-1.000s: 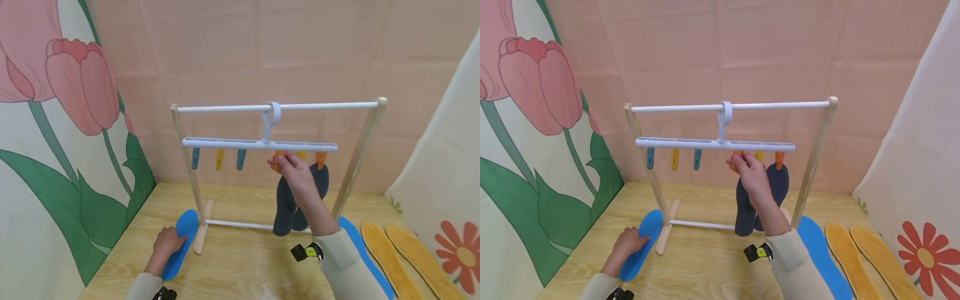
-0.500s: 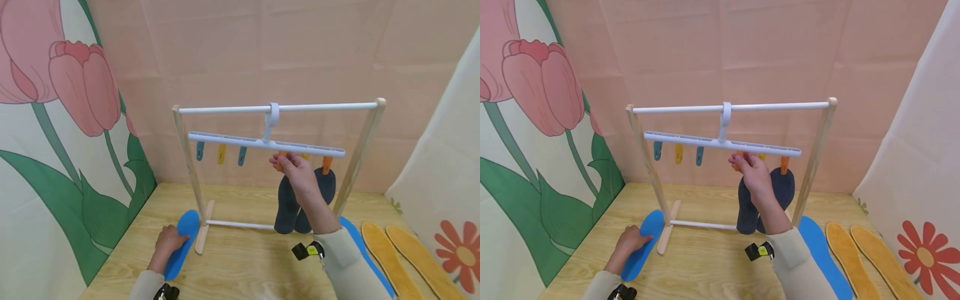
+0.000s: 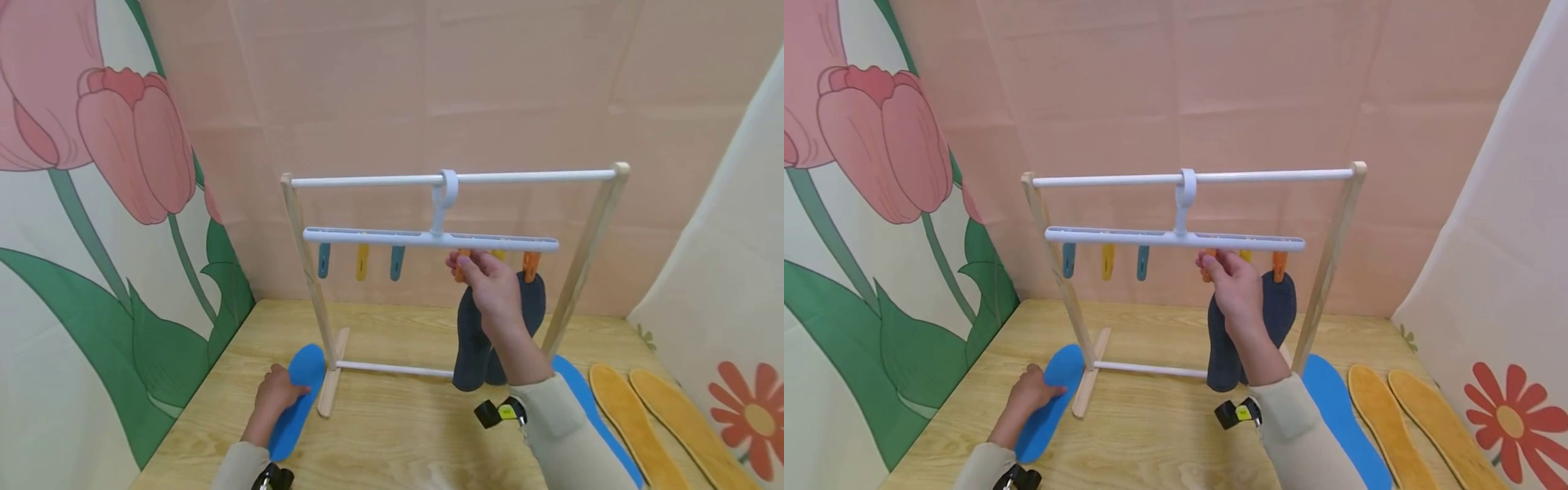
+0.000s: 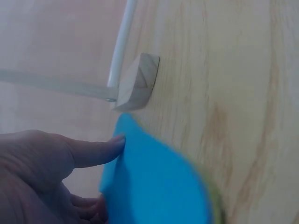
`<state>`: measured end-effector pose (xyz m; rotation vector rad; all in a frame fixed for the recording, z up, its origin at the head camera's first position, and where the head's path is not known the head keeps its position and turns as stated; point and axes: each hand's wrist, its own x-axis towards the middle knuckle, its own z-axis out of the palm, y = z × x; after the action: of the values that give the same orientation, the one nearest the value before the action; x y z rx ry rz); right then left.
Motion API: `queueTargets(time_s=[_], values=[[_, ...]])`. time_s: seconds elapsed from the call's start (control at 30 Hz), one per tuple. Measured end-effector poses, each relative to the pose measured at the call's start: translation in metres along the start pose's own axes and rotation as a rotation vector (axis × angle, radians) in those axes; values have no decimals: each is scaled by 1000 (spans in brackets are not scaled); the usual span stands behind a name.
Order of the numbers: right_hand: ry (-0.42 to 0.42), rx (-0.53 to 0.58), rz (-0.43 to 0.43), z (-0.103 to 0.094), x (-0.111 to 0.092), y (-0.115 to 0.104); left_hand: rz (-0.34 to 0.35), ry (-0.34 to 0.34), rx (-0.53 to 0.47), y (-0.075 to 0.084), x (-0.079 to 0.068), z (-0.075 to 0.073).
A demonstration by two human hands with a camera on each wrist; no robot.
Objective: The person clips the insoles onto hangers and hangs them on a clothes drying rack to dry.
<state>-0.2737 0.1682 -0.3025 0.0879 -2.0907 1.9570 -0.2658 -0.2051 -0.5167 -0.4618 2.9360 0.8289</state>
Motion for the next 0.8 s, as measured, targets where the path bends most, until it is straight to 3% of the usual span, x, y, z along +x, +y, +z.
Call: queueTargets(time_s=[0.33,0.57,0.8], values=[[78,20,-4,-1,-3,-1,84,29,-140,-6,-3,-9],[102,28,7,-1,-5,-1,71,41,-313,-13,-12,-18],[111,44,5,-1,-6,-2,85,71,-331,-11,-22,-28]])
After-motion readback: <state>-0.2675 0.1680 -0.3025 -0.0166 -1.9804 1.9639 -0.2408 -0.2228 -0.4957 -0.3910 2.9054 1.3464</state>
